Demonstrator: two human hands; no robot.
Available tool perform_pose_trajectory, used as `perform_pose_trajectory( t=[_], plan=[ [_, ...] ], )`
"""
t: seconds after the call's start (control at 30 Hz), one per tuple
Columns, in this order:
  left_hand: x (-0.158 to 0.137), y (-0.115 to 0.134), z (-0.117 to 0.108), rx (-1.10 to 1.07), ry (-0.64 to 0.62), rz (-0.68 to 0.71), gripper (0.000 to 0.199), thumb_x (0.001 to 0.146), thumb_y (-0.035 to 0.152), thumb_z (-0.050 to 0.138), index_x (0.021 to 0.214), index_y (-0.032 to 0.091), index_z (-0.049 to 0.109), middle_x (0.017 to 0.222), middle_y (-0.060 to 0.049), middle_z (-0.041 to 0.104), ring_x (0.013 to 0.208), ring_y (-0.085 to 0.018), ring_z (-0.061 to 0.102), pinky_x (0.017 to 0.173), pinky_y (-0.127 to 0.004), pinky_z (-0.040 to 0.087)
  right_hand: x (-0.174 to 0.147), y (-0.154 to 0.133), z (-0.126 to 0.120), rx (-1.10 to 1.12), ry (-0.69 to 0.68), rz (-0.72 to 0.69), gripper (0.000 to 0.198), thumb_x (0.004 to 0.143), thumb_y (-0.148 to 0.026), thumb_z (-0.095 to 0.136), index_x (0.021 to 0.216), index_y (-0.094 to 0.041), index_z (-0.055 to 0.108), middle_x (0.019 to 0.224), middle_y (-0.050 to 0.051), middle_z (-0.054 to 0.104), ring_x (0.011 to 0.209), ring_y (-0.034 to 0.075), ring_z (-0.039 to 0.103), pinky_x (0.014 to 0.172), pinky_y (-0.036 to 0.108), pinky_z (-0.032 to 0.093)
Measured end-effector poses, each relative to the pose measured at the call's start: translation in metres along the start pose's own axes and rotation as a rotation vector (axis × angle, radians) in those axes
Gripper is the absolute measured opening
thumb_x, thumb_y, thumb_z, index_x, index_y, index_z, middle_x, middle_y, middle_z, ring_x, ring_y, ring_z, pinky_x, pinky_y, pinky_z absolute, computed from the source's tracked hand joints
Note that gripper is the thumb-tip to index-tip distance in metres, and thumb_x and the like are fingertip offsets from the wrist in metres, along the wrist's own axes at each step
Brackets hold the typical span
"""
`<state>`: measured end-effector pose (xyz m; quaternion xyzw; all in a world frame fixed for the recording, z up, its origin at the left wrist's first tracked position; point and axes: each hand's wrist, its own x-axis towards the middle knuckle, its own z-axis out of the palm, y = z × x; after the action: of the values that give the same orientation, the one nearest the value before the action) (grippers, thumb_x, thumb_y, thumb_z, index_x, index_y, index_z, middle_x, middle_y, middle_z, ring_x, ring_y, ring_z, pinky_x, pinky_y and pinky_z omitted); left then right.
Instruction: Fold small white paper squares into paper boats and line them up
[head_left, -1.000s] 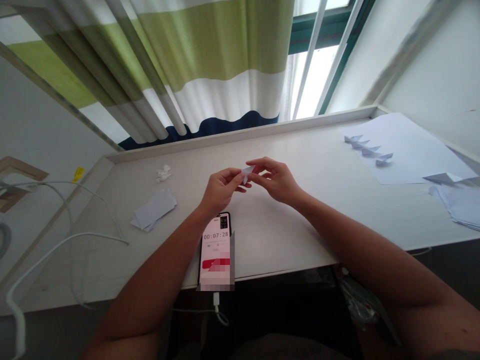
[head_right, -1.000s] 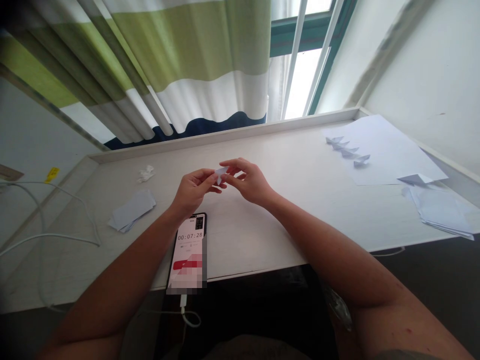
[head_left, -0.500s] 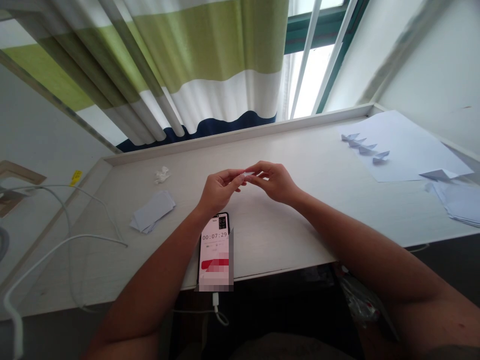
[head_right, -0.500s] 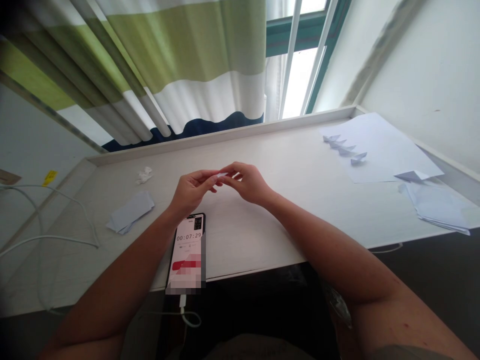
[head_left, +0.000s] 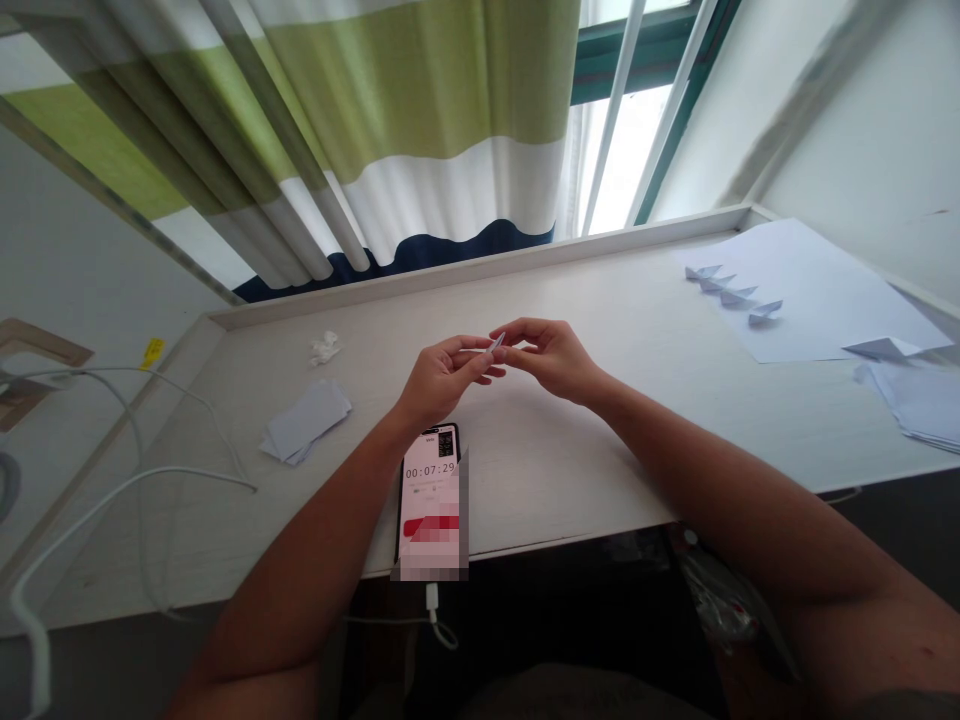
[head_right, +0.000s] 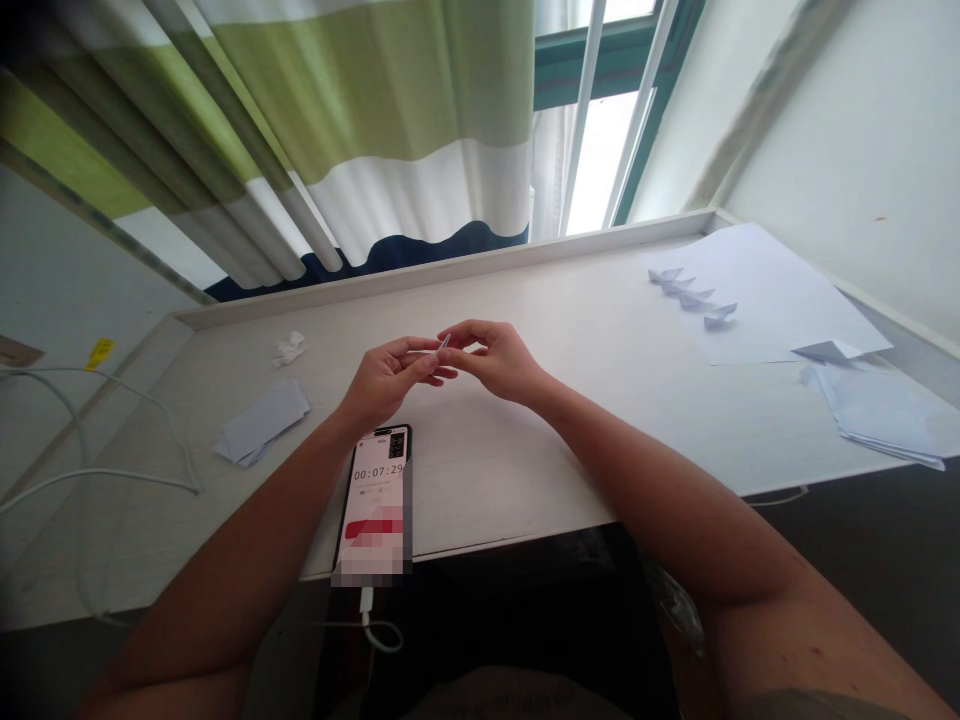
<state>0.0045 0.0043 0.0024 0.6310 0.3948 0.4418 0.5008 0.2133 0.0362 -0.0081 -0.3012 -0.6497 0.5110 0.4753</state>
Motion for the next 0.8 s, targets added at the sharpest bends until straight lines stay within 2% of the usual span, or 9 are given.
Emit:
perform_pose_trajectory(
  t=[0.27, 0.37, 0.47, 0.53, 0.63, 0.73, 0.8],
  plan=[
    [0.001, -0.005, 0.001, 0.068, 0.007, 0.045, 0.044, 0.097, 0.049, 0.077, 0.125, 0.015, 0.077, 0.111, -0.013, 0.085, 0.096, -0.027, 0.084, 0.082, -0.038, 0.067, -0.001, -0.001, 0.003, -0.088, 0.045, -0.028, 0.029, 0.085, -0.043, 0.087, 0.101, -0.019, 0.081, 0.098, 0.007, 0.081, 0.093, 0.022, 0.074, 0.082, 0.039, 0.064],
    [-0.001, -0.01, 0.005, 0.159, 0.034, 0.075, 0.038, 0.102, 0.043, 0.07, 0.127, 0.016, 0.076, 0.113, -0.012, 0.084, 0.095, -0.025, 0.084, 0.082, -0.038, 0.067, -0.004, -0.002, 0.007, -0.211, 0.081, -0.046, 0.019, 0.088, -0.031, 0.082, 0.102, -0.018, 0.08, 0.096, 0.007, 0.081, 0.091, 0.021, 0.075, 0.082, 0.039, 0.064],
    [-0.001, -0.013, 0.01, 0.194, 0.078, 0.069, 0.031, 0.103, 0.036, 0.067, 0.126, 0.016, 0.075, 0.108, -0.011, 0.084, 0.09, -0.023, 0.083, 0.08, -0.036, 0.067, -0.008, -0.004, 0.01, -0.387, 0.09, -0.057, 0.016, 0.091, -0.023, 0.075, 0.105, -0.018, 0.08, 0.082, 0.003, 0.077, 0.075, 0.018, 0.071, 0.077, 0.037, 0.061],
    [-0.001, -0.012, 0.012, 0.125, 0.099, 0.038, 0.03, 0.102, 0.033, 0.067, 0.125, 0.016, 0.074, 0.099, -0.009, 0.084, 0.087, -0.023, 0.083, 0.078, -0.037, 0.068, -0.01, -0.005, 0.011, -0.465, 0.061, -0.092, 0.017, 0.095, -0.021, 0.071, 0.109, -0.019, 0.081, 0.075, 0.001, 0.074, 0.068, 0.017, 0.068, 0.073, 0.036, 0.058],
    [0.0, -0.008, 0.013, -0.053, 0.142, -0.023, 0.024, 0.099, 0.031, 0.069, 0.118, 0.017, 0.074, 0.091, -0.005, 0.083, 0.086, -0.022, 0.083, 0.082, -0.039, 0.069, -0.01, -0.003, 0.01, -0.522, 0.005, -0.212, 0.018, 0.1, -0.02, 0.066, 0.108, -0.02, 0.082, 0.087, 0.004, 0.078, 0.073, 0.016, 0.069, 0.075, 0.035, 0.057],
    [0.0, -0.001, 0.014, -0.203, 0.18, -0.05, 0.02, 0.095, 0.033, 0.074, 0.105, 0.016, 0.075, 0.095, -0.006, 0.083, 0.091, -0.021, 0.082, 0.091, -0.041, 0.068, -0.009, 0.001, 0.007, -0.586, -0.006, -0.328, 0.019, 0.1, -0.018, 0.066, 0.104, -0.022, 0.084, 0.094, 0.005, 0.076, 0.082, 0.019, 0.068, 0.079, 0.036, 0.055],
    [0.0, 0.001, 0.014, -0.24, 0.181, -0.043, 0.025, 0.091, 0.036, 0.083, 0.102, 0.016, 0.075, 0.096, -0.006, 0.084, 0.094, -0.022, 0.082, 0.096, -0.042, 0.067, -0.008, 0.002, 0.005, -0.614, -0.004, -0.374, 0.019, 0.1, -0.019, 0.067, 0.102, -0.024, 0.085, 0.093, 0.006, 0.073, 0.087, 0.021, 0.066, 0.082, 0.038, 0.055]
  ],
)
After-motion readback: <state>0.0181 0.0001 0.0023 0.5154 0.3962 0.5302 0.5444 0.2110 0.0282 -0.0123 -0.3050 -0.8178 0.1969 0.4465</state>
